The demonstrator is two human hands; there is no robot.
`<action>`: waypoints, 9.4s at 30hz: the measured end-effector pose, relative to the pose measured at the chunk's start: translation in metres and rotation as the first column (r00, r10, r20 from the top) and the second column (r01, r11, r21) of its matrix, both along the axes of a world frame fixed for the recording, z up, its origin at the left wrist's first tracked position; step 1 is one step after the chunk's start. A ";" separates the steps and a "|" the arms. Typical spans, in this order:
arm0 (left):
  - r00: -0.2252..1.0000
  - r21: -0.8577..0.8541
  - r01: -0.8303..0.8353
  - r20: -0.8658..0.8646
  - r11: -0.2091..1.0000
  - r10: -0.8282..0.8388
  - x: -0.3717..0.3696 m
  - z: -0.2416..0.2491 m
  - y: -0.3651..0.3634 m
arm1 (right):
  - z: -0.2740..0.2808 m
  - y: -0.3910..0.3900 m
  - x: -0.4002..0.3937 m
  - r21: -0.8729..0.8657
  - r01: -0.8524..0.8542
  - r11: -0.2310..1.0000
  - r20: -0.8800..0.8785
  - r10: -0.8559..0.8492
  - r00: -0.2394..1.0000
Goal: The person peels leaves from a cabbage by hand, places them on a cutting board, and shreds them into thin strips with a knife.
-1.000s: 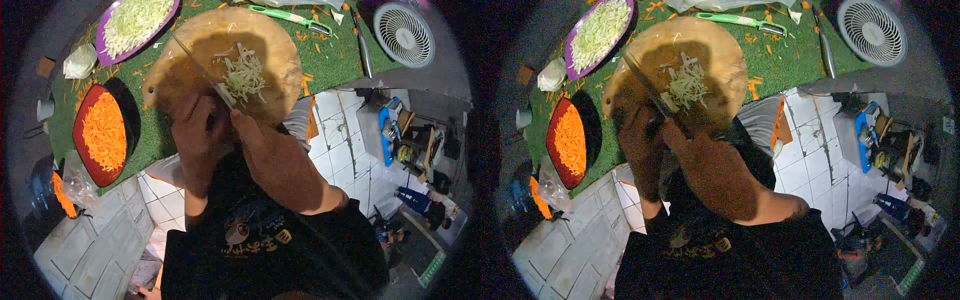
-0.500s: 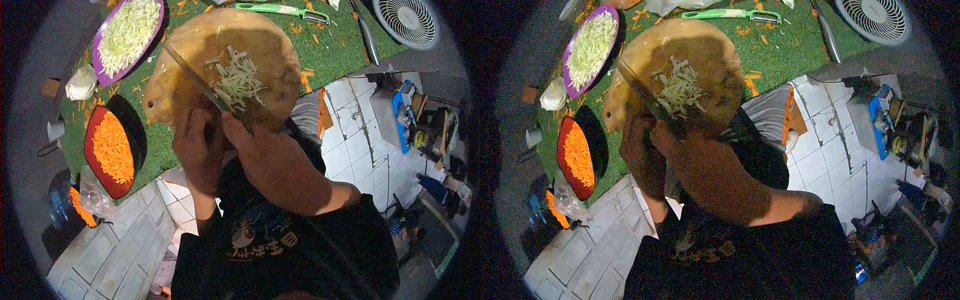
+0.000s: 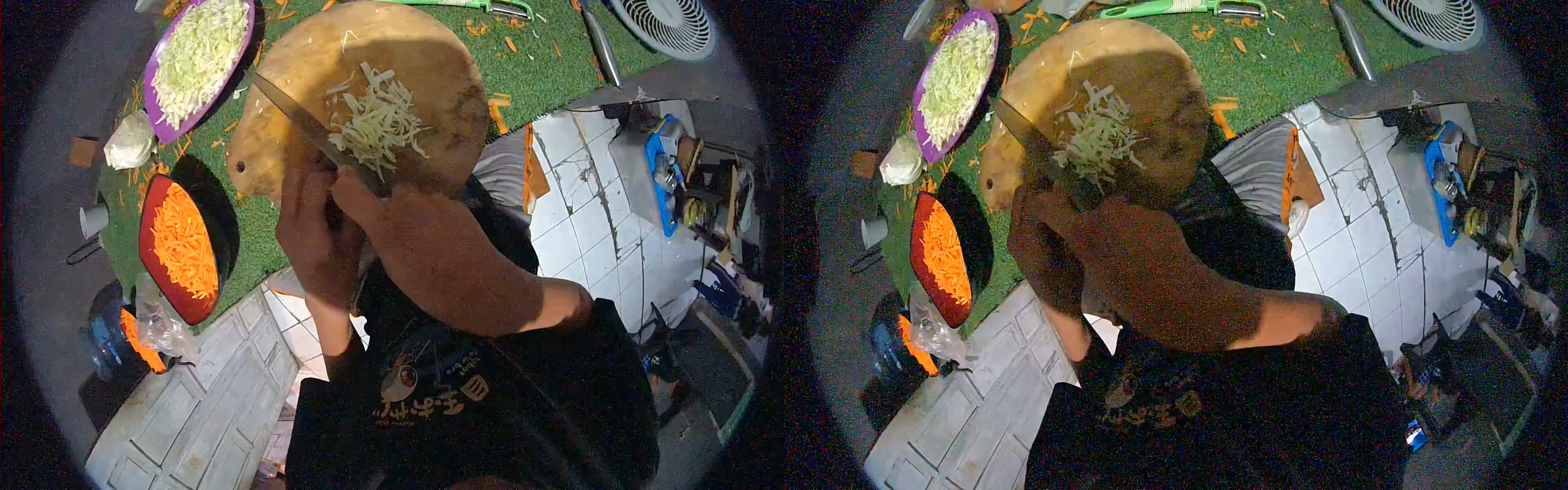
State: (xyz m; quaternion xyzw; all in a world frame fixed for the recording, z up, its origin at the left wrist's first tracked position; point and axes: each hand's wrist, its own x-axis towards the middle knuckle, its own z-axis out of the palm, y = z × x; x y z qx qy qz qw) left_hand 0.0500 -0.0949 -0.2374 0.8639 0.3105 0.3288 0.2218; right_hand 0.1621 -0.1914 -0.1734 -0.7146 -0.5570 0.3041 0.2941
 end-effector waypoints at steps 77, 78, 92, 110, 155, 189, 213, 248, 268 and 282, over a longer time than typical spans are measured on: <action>0.995 -0.004 -0.002 0.100 1.000 0.003 -0.005 0.002 -0.010 | -0.010 -0.018 -0.005 0.201 0.050 0.978 -0.083 -0.034 0.996; 0.995 -0.099 -0.034 0.087 0.994 0.043 -0.005 0.004 -0.012 | -0.007 -0.021 -0.007 0.201 0.050 0.978 -0.084 -0.033 0.996; 0.965 -0.327 -0.055 0.227 0.943 0.134 -0.013 -0.012 -0.008 | -0.009 0.005 -0.017 0.098 0.010 0.995 0.067 -0.017 0.998; 0.993 -0.142 -0.022 0.114 0.990 0.039 -0.015 0.000 -0.006 | -0.003 -0.007 -0.005 0.002 0.039 0.999 0.129 -0.039 0.991; 0.955 -0.049 -0.010 0.295 0.999 0.024 -0.013 -0.023 -0.005 | -0.005 0.017 -0.016 -0.071 -0.031 0.997 0.308 0.051 0.950; 0.975 0.197 -0.196 0.140 0.961 0.170 -0.018 -0.010 -0.013 | 0.009 0.008 -0.012 0.009 -0.001 1.000 0.243 -0.001 0.970; 0.974 0.183 -0.158 0.190 0.970 0.123 -0.022 -0.015 -0.010 | 0.003 0.009 -0.014 0.030 -0.042 0.999 0.233 0.034 0.972; 0.978 0.021 -0.149 0.152 0.989 0.145 -0.025 -0.015 -0.013 | 0.001 0.005 -0.017 -0.128 -0.039 0.991 0.183 0.062 0.981; 0.973 0.073 -0.228 0.041 0.971 0.225 -0.023 -0.008 -0.016 | 0.002 -0.018 -0.016 -0.063 -0.083 0.995 0.075 0.088 0.993; 0.956 0.171 -0.291 0.028 0.941 0.291 -0.032 -0.012 -0.016 | -0.007 0.005 -0.006 0.026 -0.105 0.994 0.027 0.105 0.994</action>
